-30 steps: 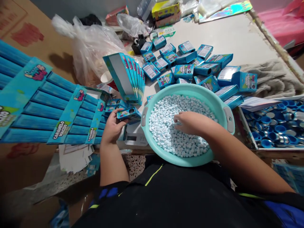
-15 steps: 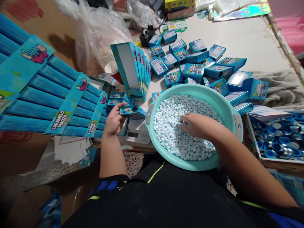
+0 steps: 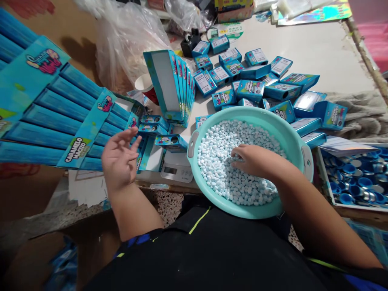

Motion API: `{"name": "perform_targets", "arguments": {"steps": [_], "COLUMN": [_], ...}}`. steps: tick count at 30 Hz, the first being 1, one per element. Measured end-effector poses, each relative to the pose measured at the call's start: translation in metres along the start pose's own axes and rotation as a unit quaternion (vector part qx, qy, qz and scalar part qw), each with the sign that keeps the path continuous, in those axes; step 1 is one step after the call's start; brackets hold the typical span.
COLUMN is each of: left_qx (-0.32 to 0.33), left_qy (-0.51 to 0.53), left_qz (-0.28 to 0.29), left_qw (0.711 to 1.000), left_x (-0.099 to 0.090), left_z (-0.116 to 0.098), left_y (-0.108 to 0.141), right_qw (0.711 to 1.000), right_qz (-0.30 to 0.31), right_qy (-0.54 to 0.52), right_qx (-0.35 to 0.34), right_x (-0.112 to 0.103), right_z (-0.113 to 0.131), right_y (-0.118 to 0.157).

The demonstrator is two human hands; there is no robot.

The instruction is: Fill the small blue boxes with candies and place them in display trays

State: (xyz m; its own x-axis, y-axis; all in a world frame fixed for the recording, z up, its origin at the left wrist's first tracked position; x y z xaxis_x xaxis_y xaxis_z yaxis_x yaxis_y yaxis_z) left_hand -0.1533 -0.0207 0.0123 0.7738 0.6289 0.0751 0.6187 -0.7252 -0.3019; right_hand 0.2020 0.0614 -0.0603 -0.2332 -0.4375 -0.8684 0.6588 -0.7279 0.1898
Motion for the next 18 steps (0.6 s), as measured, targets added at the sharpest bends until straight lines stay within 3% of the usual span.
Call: {"name": "perform_targets", "arguments": {"steps": [4,8,18], "left_qx": [0.096,0.178,0.253], "left_qy": [0.032,0.034,0.014], "left_qz": [-0.098,-0.130,-0.148], "left_qw": [0.990,0.975,0.956], "left_x": [-0.013,-0.016,-0.017], "left_z": [-0.040,-0.064,-0.078], "left_y": [0.003,0.008,0.012], "right_qw": [1.000,1.000,1.000], "right_qz": [0.005,0.014,0.022], "right_qy": [0.012,0.017,0.012], "right_qx": [-0.012,-0.018,-0.011], "right_x": [0.002,0.004,0.004], "right_z": [0.000,0.000,0.001], "right_y": [0.001,0.002,0.001]}}
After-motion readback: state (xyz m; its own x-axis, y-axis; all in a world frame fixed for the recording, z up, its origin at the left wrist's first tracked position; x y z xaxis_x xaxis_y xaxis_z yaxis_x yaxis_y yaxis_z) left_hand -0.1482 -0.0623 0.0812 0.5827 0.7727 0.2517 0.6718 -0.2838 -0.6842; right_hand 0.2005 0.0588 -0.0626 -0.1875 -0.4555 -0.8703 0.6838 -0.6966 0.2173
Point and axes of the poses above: each hand's wrist, its own y-axis away from the middle knuckle, its own x-axis out of the palm, z = x × y, the point moved 7 cm from there along -y, towards the middle knuckle, and after that the axes turned 13 degrees about -z, right-handed, at the moved point
